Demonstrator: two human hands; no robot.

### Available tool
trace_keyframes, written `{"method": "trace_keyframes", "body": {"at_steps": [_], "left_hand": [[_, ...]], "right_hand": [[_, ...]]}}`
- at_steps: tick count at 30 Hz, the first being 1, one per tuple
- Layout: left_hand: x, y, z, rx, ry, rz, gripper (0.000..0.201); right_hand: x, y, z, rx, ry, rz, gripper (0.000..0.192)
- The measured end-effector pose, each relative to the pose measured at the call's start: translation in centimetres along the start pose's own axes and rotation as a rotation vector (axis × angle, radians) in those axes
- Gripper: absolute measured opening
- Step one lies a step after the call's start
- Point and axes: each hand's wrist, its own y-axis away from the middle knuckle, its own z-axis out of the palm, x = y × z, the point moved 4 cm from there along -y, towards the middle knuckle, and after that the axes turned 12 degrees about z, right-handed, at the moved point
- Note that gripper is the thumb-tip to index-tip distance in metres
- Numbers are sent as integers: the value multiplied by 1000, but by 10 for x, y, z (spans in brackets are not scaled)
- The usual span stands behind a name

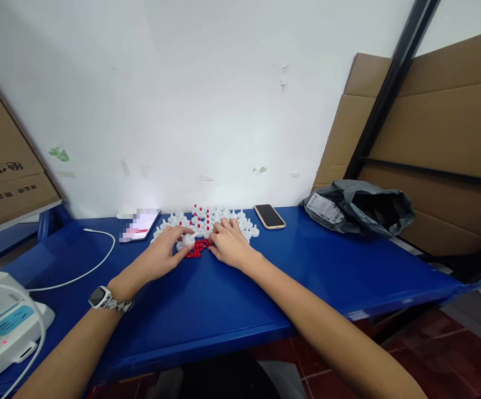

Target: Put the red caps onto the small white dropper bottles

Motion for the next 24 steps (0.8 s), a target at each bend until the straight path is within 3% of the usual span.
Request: {"method": "trace_keyframes", "body": {"at_steps": [5, 11, 14, 18, 21, 24], "left_hand": [[4, 0, -1, -8, -2, 30, 32], [5, -1, -1, -3, 1, 46, 35], [4, 0, -2, 7, 9, 32, 35], [5, 1, -2, 20, 16, 25, 35], [6, 0, -1, 32, 26, 32, 34], [7, -1, 1, 42, 47, 55, 34]], "right_hand": [[-4, -1, 8, -9, 6, -5, 21], [-7, 0, 3, 32, -99, 9, 18], [2, -3, -2, 109, -362, 107, 12], [17, -8, 4, 133, -945, 325, 13], [15, -11, 10, 100, -1267, 353, 20], [9, -12, 12, 66, -1401, 340, 24]]}}
